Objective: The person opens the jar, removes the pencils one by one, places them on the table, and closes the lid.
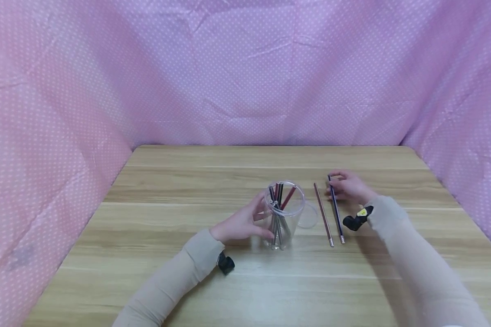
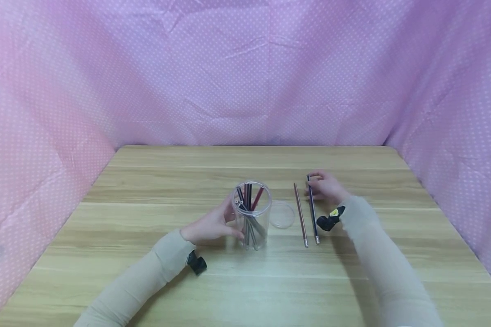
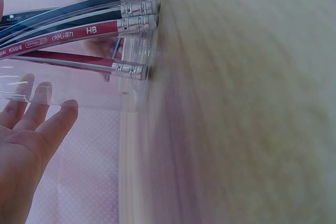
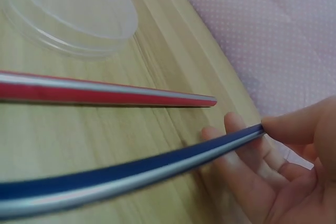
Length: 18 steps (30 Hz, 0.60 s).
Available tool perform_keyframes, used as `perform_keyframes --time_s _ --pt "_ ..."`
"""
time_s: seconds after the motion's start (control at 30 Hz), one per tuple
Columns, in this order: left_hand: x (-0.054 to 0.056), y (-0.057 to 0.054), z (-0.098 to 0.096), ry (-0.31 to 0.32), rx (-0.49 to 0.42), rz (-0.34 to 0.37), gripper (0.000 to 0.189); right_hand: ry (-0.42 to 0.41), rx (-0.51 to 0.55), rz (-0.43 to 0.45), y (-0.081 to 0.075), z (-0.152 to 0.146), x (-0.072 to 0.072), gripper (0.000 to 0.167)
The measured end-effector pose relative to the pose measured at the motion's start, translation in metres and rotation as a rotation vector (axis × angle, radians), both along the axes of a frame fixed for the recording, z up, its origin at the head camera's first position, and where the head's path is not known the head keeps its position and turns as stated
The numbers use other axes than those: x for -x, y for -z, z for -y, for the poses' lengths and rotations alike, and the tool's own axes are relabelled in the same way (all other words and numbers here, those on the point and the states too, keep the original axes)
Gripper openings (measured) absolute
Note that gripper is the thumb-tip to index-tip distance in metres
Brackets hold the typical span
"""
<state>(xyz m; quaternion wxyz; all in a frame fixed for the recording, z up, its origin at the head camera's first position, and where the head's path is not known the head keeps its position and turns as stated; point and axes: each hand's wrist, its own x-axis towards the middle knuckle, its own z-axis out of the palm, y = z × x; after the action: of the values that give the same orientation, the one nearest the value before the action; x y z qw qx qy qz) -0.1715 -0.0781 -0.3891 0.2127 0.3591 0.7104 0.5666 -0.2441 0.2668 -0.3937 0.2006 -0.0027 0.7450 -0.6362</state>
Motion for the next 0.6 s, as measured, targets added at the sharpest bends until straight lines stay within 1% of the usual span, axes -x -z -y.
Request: perform_keyframes --time_s 0.13,0.3,0.5,0.6 --pt "0.013 0.005 0.006 0.028 -0.017 -0.011 0.108 0.017 -0.033 -0.008 0.005 0.009 0.008 0.050" --pt "0.028 0.011 0.014 0.048 -0.004 -0.002 0.109 0.027 -0.145 -0.039 0.010 0.020 0.016 0.048" --pt "0.048 0.021 0.023 0.091 -0.024 -0.021 0.108 0.057 -0.249 -0.068 0.014 0.031 0.024 0.046" --pt "0.057 0.025 0.028 0.095 -0.016 -0.025 0.109 0.069 -0.317 -0.088 0.016 0.036 0.029 0.045"
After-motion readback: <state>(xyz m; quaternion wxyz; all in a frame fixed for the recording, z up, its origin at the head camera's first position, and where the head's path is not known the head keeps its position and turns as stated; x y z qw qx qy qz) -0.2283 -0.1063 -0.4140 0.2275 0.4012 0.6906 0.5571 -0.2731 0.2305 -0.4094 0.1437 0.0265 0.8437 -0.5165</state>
